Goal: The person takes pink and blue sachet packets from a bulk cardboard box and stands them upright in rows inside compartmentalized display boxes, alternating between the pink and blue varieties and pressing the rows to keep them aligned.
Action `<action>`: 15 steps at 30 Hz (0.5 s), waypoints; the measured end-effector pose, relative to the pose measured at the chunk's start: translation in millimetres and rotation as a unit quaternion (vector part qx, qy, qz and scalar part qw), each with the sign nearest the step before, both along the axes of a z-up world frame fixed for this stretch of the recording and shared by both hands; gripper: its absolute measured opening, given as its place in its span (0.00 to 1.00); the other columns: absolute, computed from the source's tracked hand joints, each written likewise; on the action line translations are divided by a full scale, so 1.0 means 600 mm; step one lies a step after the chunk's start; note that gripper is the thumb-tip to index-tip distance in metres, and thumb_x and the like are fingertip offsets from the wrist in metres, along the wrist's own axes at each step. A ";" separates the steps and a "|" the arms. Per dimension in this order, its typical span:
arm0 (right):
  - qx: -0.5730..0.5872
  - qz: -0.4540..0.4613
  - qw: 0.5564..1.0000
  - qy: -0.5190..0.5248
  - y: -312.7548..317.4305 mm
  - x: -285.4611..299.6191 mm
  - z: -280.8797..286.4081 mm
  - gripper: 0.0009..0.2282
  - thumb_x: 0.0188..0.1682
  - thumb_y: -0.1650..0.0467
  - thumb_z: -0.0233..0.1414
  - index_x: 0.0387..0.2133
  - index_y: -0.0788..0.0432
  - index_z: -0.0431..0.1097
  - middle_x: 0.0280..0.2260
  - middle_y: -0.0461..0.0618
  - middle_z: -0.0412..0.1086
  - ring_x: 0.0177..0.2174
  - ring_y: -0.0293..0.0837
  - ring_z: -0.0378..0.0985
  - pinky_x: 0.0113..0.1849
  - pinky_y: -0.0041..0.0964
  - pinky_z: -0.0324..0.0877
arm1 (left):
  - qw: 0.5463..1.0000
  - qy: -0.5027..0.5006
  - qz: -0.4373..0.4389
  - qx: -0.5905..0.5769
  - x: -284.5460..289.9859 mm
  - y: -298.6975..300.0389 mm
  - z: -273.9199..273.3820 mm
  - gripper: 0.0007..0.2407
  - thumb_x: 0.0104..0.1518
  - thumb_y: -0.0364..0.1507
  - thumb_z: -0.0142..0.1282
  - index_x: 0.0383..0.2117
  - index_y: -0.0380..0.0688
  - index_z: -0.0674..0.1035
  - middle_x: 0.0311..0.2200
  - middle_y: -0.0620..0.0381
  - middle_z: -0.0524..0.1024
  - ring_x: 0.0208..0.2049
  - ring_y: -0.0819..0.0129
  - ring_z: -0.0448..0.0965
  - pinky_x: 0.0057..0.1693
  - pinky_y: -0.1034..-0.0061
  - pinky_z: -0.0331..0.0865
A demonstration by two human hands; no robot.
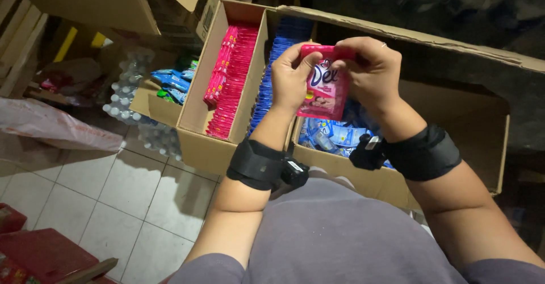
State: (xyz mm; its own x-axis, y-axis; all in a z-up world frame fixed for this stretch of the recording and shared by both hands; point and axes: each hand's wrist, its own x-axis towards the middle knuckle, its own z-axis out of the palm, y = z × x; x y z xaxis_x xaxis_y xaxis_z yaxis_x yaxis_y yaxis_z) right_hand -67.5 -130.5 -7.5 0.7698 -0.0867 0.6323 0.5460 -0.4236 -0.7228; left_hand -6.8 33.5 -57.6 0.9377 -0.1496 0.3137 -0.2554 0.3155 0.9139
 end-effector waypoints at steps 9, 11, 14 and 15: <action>0.053 0.049 0.997 0.000 -0.008 0.008 -0.011 0.06 0.50 0.80 0.65 0.38 0.67 0.77 0.37 0.51 0.78 0.37 0.39 0.81 0.42 0.31 0.77 | 0.981 -0.148 0.063 0.110 -0.035 0.024 0.041 0.09 0.57 0.24 0.67 0.42 0.40 0.83 0.36 0.55 0.85 0.35 0.75 0.85 0.42 0.81 0.78; 0.069 0.057 0.996 0.006 -0.009 0.010 -0.017 0.06 0.50 0.81 0.64 0.38 0.67 0.77 0.38 0.52 0.77 0.38 0.39 0.80 0.43 0.30 0.76 | 0.978 -0.177 0.066 0.092 -0.033 0.025 0.045 0.09 0.56 0.23 0.67 0.41 0.39 0.83 0.39 0.53 0.84 0.38 0.73 0.85 0.47 0.80 0.78; 0.096 0.074 0.992 0.025 -0.009 0.018 -0.026 0.05 0.49 0.82 0.63 0.36 0.67 0.76 0.37 0.51 0.76 0.39 0.38 0.79 0.44 0.29 0.75 | 0.990 -0.137 0.029 0.018 -0.023 0.021 0.034 0.07 0.56 0.19 0.66 0.39 0.36 0.83 0.42 0.52 0.84 0.40 0.72 0.85 0.50 0.78 0.79; 0.110 0.081 0.990 0.041 -0.010 0.021 -0.028 0.06 0.48 0.83 0.62 0.34 0.67 0.75 0.37 0.51 0.76 0.39 0.37 0.79 0.44 0.29 0.75 | 0.997 -0.065 -0.016 -0.039 -0.019 0.018 0.028 0.06 0.56 0.18 0.64 0.37 0.35 0.83 0.42 0.52 0.84 0.38 0.72 0.84 0.49 0.78 0.80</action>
